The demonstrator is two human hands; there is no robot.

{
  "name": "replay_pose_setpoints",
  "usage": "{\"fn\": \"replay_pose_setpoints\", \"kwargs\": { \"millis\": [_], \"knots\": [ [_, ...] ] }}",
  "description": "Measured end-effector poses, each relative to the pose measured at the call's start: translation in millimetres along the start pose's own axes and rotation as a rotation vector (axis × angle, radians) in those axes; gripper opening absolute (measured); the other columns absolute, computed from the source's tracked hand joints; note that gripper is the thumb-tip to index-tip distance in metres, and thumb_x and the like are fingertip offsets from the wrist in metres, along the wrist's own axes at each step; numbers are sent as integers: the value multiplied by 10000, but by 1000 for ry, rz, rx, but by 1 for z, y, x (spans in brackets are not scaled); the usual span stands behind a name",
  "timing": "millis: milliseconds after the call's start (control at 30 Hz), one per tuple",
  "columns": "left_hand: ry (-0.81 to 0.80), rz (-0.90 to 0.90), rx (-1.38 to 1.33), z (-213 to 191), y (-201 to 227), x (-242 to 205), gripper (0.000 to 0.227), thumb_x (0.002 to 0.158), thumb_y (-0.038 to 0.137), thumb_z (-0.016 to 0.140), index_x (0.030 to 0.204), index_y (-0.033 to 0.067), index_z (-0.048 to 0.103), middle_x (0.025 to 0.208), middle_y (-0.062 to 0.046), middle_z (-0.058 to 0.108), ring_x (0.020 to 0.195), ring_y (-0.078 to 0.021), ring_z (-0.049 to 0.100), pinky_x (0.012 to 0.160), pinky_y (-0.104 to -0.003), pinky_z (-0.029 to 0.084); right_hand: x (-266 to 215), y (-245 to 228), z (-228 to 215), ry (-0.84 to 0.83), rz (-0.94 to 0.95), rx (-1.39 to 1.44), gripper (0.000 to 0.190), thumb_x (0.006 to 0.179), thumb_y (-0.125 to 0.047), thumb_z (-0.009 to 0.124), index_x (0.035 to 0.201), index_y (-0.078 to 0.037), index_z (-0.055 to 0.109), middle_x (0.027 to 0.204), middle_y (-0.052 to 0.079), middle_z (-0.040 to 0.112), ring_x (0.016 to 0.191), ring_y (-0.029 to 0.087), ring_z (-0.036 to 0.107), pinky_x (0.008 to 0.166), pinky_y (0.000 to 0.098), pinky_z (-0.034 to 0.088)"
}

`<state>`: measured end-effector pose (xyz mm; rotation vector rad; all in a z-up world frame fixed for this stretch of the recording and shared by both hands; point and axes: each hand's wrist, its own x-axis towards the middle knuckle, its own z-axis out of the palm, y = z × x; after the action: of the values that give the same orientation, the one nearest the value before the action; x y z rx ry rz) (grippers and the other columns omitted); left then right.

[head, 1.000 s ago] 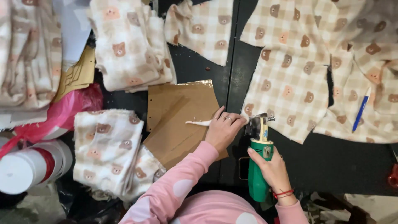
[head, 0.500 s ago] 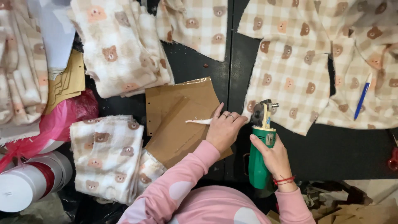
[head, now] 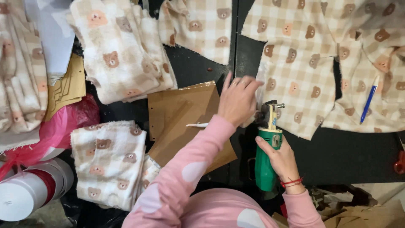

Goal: The person places a cardboard pattern on a piece of bear-patterned fabric and traces the outline with a blue pen. They then use a green electric rotary cutter to cut the fabric along the marked lines, separating the patterned piece from the main sheet.

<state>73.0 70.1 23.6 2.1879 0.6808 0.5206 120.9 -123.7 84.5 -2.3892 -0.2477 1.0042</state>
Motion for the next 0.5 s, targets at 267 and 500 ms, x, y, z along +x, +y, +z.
{"fn": "replay_pose_setpoints", "kwargs": {
  "millis": [267,500],
  "knots": [
    [-410,259,442,78,-34,71,629,996,333,521,1581,242,309,1694,15,191,1569,-175,130,1262,-598,34,-2,4,-3,-2,37,-18,498,806,-440,773,1118,-57,706,936,92,778,827,182,723,784,327,550],
    [-389,276,545,79,-38,71,652,1048,389,494,1640,268,250,1723,54,131,1594,-154,100,1274,-644,19,-27,33,-20,-98,127,-313,643,713,-488,820,1198,-103,646,944,182,777,895,355,757,788,421,580]
  ]
}}
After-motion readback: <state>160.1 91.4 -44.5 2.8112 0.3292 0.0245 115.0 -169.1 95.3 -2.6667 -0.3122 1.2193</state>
